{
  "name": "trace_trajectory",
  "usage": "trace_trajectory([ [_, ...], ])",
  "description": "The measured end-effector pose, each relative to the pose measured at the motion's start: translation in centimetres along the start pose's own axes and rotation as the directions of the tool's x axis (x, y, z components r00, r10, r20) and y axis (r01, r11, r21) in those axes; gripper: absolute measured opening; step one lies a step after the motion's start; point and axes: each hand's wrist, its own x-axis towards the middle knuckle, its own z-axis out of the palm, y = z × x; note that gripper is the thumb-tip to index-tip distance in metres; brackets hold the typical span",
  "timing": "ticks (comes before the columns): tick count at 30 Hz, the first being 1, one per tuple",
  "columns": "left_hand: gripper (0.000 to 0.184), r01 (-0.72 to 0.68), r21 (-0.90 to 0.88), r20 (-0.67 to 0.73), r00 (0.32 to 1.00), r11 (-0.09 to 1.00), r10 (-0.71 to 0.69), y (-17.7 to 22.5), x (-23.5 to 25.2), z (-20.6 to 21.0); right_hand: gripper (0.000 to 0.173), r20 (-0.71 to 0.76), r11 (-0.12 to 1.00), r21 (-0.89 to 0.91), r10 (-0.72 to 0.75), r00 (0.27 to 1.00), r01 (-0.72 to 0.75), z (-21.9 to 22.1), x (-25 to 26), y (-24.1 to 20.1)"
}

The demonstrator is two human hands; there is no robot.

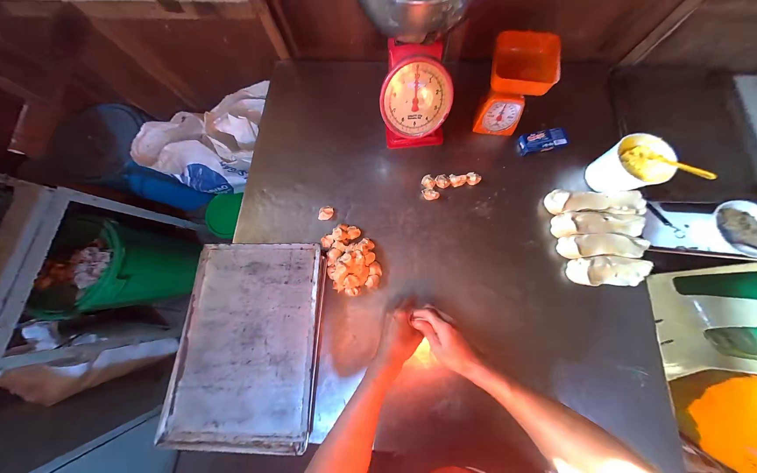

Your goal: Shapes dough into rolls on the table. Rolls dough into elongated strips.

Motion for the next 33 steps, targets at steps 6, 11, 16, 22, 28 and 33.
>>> trace_trajectory([
  [6, 0.036, 0.246, 0.251, 0.14, 0.948, 0.936, -0.287, 4.9, -2.1, 0.4, 0.047, -0.053, 0.946, -0.32, -0.062, 0.997, 0.042, -2.0, -1.2, -1.6],
  [11, 0.045, 0.146, 0.574, 0.121, 0.958, 0.806, -0.26, 6.0, -1.1, 1.2, 0.043, 0.002, 0.919, -0.174, 0.359, 0.933, -0.354, -2.6, 1.3, -2.1],
  [16, 0.057, 0.34, 0.421, 0.122, 0.897, 0.841, -0.424, 0.8, 5.2, -3.0, 0.039, 0.11, 0.99, 0.001, 0.141, 0.984, -0.142, -1.4, -1.3, -5.4],
  [22, 0.072, 0.355, 0.072, 0.065, 0.931, 0.932, -0.359, -1.8, 5.3, -2.5, 0.036, -0.263, 0.951, -0.258, 0.099, 0.96, -0.169, -10.5, 16.6, 5.5],
  [28, 0.05, 0.343, 0.185, -0.035, 0.939, 0.921, -0.343, -2.9, 3.8, 0.5, 0.021, -0.358, 0.905, -0.413, -0.064, 0.932, -0.097, -9.4, 25.6, 10.4],
  [33, 0.055, 0.25, 0.135, -0.074, 0.967, 0.959, -0.242, -1.3, 2.5, -0.1, 0.049, -0.232, 0.929, -0.31, 0.13, 0.964, -0.2, -6.9, 16.5, 2.5],
])
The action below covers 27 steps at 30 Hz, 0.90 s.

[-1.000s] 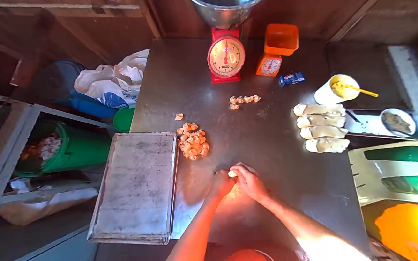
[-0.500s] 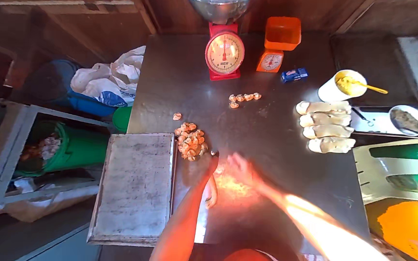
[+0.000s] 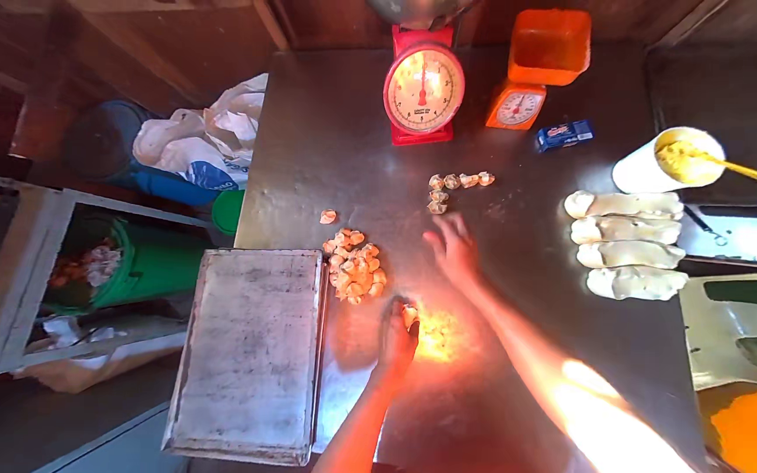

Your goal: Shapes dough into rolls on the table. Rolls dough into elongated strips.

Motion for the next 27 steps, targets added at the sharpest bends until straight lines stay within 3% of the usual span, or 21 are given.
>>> trace_trajectory([
  [2, 0.081, -0.091, -0.085, 0.008, 0.996, 0.992, 0.092, 0.4, -1.4, -0.1, 0.054, 0.285, 0.988, 0.153, -0.021, 0.958, -0.023, 1.5, -8.7, -1.4],
  [3, 0.085, -0.155, -0.121, 0.018, 0.987, 0.98, 0.159, 0.2, -2.1, 0.0, 0.05, 0.34, 0.973, 0.229, -0.089, 0.936, 0.009, 2.4, -12.8, -1.5],
  [4, 0.073, -0.222, -0.146, 0.019, 0.974, 0.964, 0.227, -0.1, -2.7, 0.3, 0.043, 0.305, 0.953, 0.295, -0.168, 0.938, 0.075, 3.0, -16.0, -1.4],
  [6, 0.034, -0.246, -0.12, 0.128, 0.957, 0.962, 0.261, -0.4, -3.6, 0.7, 0.028, 0.119, 0.912, 0.361, -0.252, 0.96, 0.195, 2.9, -19.3, -0.8],
  [8, 0.031, -0.132, 0.005, 0.289, 0.949, 0.991, 0.125, 0.7, -4.6, 0.6, 0.024, 0.019, 0.91, 0.309, -0.296, 0.955, 0.276, 1.4, -20.2, -0.8],
  [10, 0.036, -0.071, 0.123, 0.286, 0.958, 0.99, 0.033, 2.6, -5.5, 0.4, 0.037, 0.058, 0.941, 0.16, -0.311, 0.949, 0.299, 0.3, -20.1, -1.3],
  [12, 0.038, -0.042, 0.197, 0.198, 0.98, 0.979, 0.002, 5.3, -6.7, 0.0, 0.049, 0.143, 0.979, 0.063, -0.2, 0.969, 0.193, -0.4, -19.2, -1.5],
  [14, 0.041, -0.027, 0.315, 0.163, 0.986, 0.949, -0.026, 7.3, -7.2, 0.1, 0.048, 0.208, 0.998, 0.063, -0.004, 0.978, -0.009, -1.0, -18.0, -1.8],
  [17, 0.044, -0.093, 0.52, 0.199, 0.98, 0.849, -0.015, 6.7, -5.7, 1.2, 0.046, 0.273, 0.971, 0.123, 0.166, 0.948, -0.205, -0.4, -18.8, -1.8],
  [20, 0.055, 0.101, 0.405, 0.239, 0.948, 0.909, -0.212, 5.6, -1.5, -0.1, 0.044, 0.318, 0.963, 0.261, -0.021, 0.948, -0.067, -0.8, -20.8, -1.3],
  [21, 0.061, 0.202, 0.313, 0.21, 0.938, 0.928, -0.275, 5.2, -0.1, -0.7, 0.042, 0.275, 0.958, 0.286, -0.052, 0.96, -0.03, -1.7, -20.0, -0.9],
  [23, 0.067, 0.3, 0.169, 0.153, 0.933, 0.939, -0.326, 4.5, 1.6, -1.2, 0.047, 0.249, 0.972, 0.221, 0.028, 0.968, -0.085, -5.8, -14.3, 1.0],
  [25, 0.059, 0.235, 0.072, 0.13, 0.961, 0.969, -0.242, 3.5, 1.5, -0.6, 0.049, 0.154, 0.983, 0.152, 0.082, 0.985, -0.105, -7.7, -5.7, 4.9],
  [27, 0.064, 0.165, -0.016, 0.173, 0.972, 0.986, -0.16, 2.1, 0.6, 1.1, 0.038, -0.017, 0.995, 0.095, -0.018, 1.0, 0.02, -6.7, 1.8, 8.7],
])
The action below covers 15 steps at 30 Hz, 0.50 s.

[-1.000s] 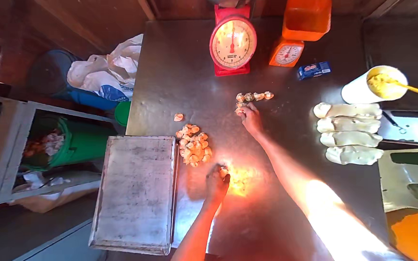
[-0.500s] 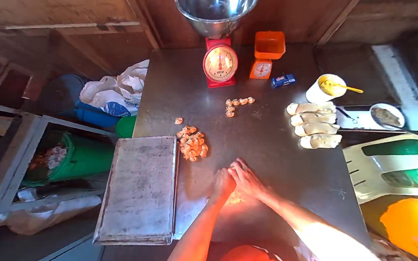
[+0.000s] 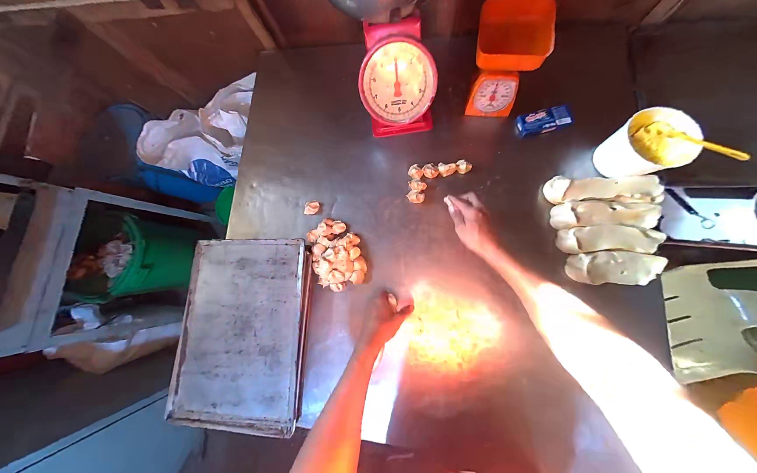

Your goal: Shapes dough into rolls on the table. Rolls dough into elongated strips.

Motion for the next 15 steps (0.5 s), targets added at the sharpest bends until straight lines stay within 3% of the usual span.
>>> trace_trajectory([
  [2, 0.07, -0.029, -0.031, 0.028, 0.999, 0.999, 0.03, -1.4, -0.4, 1.6, 0.03, -0.086, 0.995, -0.043, -0.098, 0.991, 0.095, 1.3, 5.4, 1.5],
  [4, 0.059, -0.025, -0.028, -0.02, 1.0, 0.999, 0.025, -2.0, -0.6, 2.9, 0.024, -0.091, 0.993, -0.061, -0.103, 0.99, 0.098, 2.9, 8.9, 1.6],
  [8, 0.05, -0.028, 0.087, -0.08, 0.996, 0.996, 0.035, -1.8, -1.7, 4.1, 0.031, -0.144, 0.996, -0.094, -0.021, 0.989, 0.007, 5.8, 10.8, 2.0],
  [10, 0.045, -0.042, 0.114, -0.119, 0.991, 0.993, 0.056, -1.2, -3.1, 4.1, 0.043, -0.132, 0.996, -0.071, 0.05, 0.99, -0.06, 4.3, 5.8, -1.0],
  [12, 0.057, -0.128, 0.035, -0.156, 0.979, 0.991, 0.132, -0.2, -4.5, 3.7, 0.05, -0.03, 0.999, -0.026, 0.018, 0.999, -0.018, 4.1, -3.2, -4.1],
  [14, 0.087, -0.29, -0.051, -0.163, 0.947, 0.956, 0.279, -0.5, -5.7, 3.6, 0.057, 0.246, 0.996, 0.087, 0.009, 0.969, -0.032, 6.0, -14.0, -6.4],
  [15, 0.09, -0.364, -0.07, -0.143, 0.925, 0.929, 0.352, -0.9, -6.5, 3.6, 0.057, 0.35, 0.99, 0.135, -0.02, 0.936, -0.029, 7.0, -18.7, -7.1],
])
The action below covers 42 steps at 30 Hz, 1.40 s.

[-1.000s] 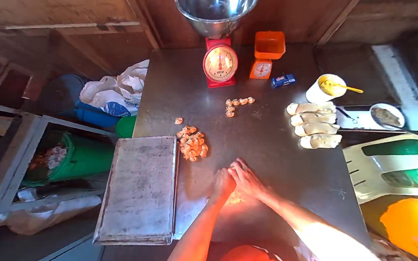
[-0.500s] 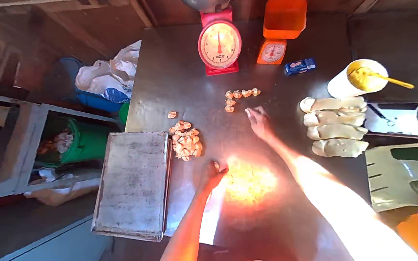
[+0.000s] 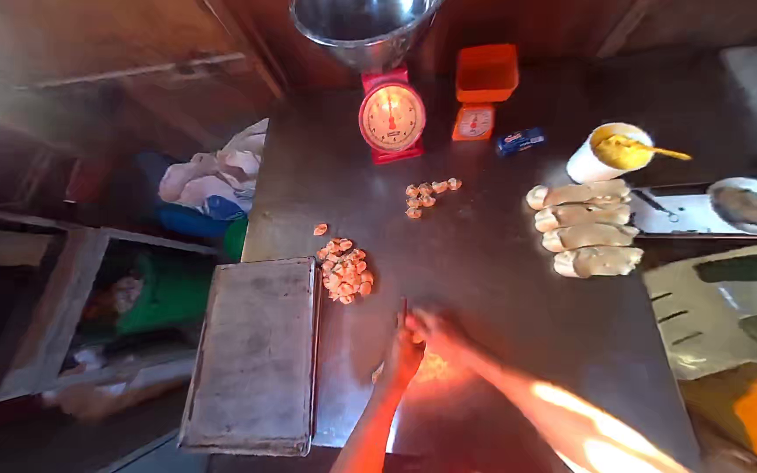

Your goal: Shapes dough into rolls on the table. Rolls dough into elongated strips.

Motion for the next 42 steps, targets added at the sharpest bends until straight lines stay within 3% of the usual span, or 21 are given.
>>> trace_trajectory([
  [1, 0.08, -0.075, -0.015, 0.021, 0.997, 0.997, 0.075, -0.4, -0.8, 0.1, 0.053, 0.024, 0.999, 0.034, -0.035, 0.999, 0.035, 2.1, -3.3, 0.0],
  [2, 0.063, -0.106, -0.022, 0.084, 0.991, 0.994, 0.107, -0.6, -1.5, -0.2, 0.045, -0.048, 0.995, 0.048, -0.085, 0.995, 0.087, 3.6, -5.4, 0.3],
  [3, 0.04, -0.085, 0.01, 0.157, 0.984, 0.996, 0.082, -0.2, -2.0, -0.6, 0.037, -0.125, 0.99, 0.036, -0.13, 0.984, 0.136, 4.0, -6.5, 0.4],
  [4, 0.03, -0.031, 0.084, 0.232, 0.973, 0.996, 0.01, 0.5, -2.3, -1.0, 0.032, -0.184, 0.985, -0.008, -0.17, 0.968, 0.171, 3.7, -7.2, 0.0],
  [7, 0.039, 0.107, 0.308, 0.261, 0.946, 0.945, -0.192, 2.8, -2.5, -1.5, 0.04, -0.247, 0.951, -0.245, -0.25, 0.936, 0.189, 2.3, -7.8, -2.1],
  [9, 0.039, 0.137, 0.358, 0.169, 0.963, 0.924, -0.208, 5.1, -2.7, -2.0, 0.05, -0.235, 0.956, -0.284, -0.145, 0.961, 0.074, 1.1, -7.0, -2.9],
  [11, 0.044, 0.101, 0.434, 0.141, 0.974, 0.895, -0.178, 7.2, -2.5, -2.1, 0.05, -0.212, 0.982, -0.151, 0.077, 0.974, -0.111, -0.5, -5.4, -3.6],
  [14, 0.045, -0.037, 0.63, 0.234, 0.961, 0.776, -0.144, 7.2, -1.3, -1.8, 0.046, -0.166, 0.957, 0.06, 0.29, 0.943, -0.283, -0.1, -4.2, -3.1],
  [16, 0.047, -0.077, 0.692, 0.317, 0.926, 0.718, -0.206, 5.3, 0.9, -2.2, 0.041, -0.049, 0.969, 0.1, 0.23, 0.972, -0.224, 1.2, -4.7, -2.7],
  [18, 0.047, 0.082, 0.632, 0.253, 0.918, 0.771, -0.305, 3.4, 4.0, -2.9, 0.038, 0.019, 0.99, 0.134, 0.045, 0.999, -0.047, 1.4, -5.2, -3.1],
  [19, 0.054, 0.191, 0.564, 0.187, 0.918, 0.804, -0.349, 2.8, 5.8, -3.5, 0.039, -0.021, 0.991, 0.134, -0.006, 1.0, 0.009, 0.2, -4.3, -3.5],
  [21, 0.062, 0.315, 0.394, 0.126, 0.912, 0.863, -0.39, 2.1, 8.4, -4.8, 0.046, -0.116, 0.997, 0.041, 0.071, 0.991, -0.067, -5.4, 0.0, -2.9],
  [23, 0.06, 0.289, 0.232, 0.151, 0.933, 0.929, -0.328, 1.2, 9.3, -5.2, 0.045, -0.251, 0.989, -0.031, 0.131, 0.959, -0.143, -11.2, 6.9, 0.8],
  [25, 0.062, 0.229, 0.106, 0.205, 0.947, 0.968, -0.246, -0.4, 9.4, -4.6, 0.037, -0.389, 0.989, -0.115, 0.041, 0.92, -0.092, -14.6, 13.7, 5.5],
  [28, 0.058, 0.25, 0.049, 0.257, 0.933, 0.967, -0.254, -2.5, 9.2, -3.8, 0.027, -0.475, 0.977, -0.204, -0.048, 0.879, -0.057, -16.5, 21.0, 8.3],
  [32, 0.05, 0.299, 0.048, 0.167, 0.938, 0.953, -0.303, -2.5, 8.4, -3.0, 0.022, -0.504, 0.968, -0.227, -0.021, 0.863, -0.109, -15.6, 25.6, 9.8],
  [35, 0.044, 0.213, 0.08, 0.057, 0.974, 0.974, -0.218, -0.2, 6.8, -2.5, 0.041, -0.5, 0.976, -0.182, 0.012, 0.866, -0.118, -13.8, 19.6, 5.0],
  [36, 0.051, 0.16, 0.065, 0.044, 0.986, 0.985, -0.163, 0.6, 6.3, -2.3, 0.045, -0.453, 0.98, -0.18, -0.008, 0.891, -0.083, -12.0, 16.0, 3.4],
  [39, 0.09, -0.024, 0.019, 0.06, 0.998, 1.0, 0.023, 1.3, 4.7, -1.1, 0.054, -0.08, 0.999, -0.006, 0.047, 0.996, -0.048, -3.6, 3.9, 0.5],
  [40, 0.086, -0.09, 0.019, 0.084, 0.993, 0.996, 0.088, 0.7, 4.2, -0.6, 0.052, 0.007, 0.999, 0.033, 0.03, 1.0, -0.03, -1.4, 0.6, 0.3],
  [42, 0.05, -0.122, 0.025, 0.209, 0.971, 0.992, 0.114, 0.2, 2.9, -0.2, 0.039, -0.077, 0.998, 0.052, -0.044, 0.996, 0.048, 0.7, -3.7, 0.9],
])
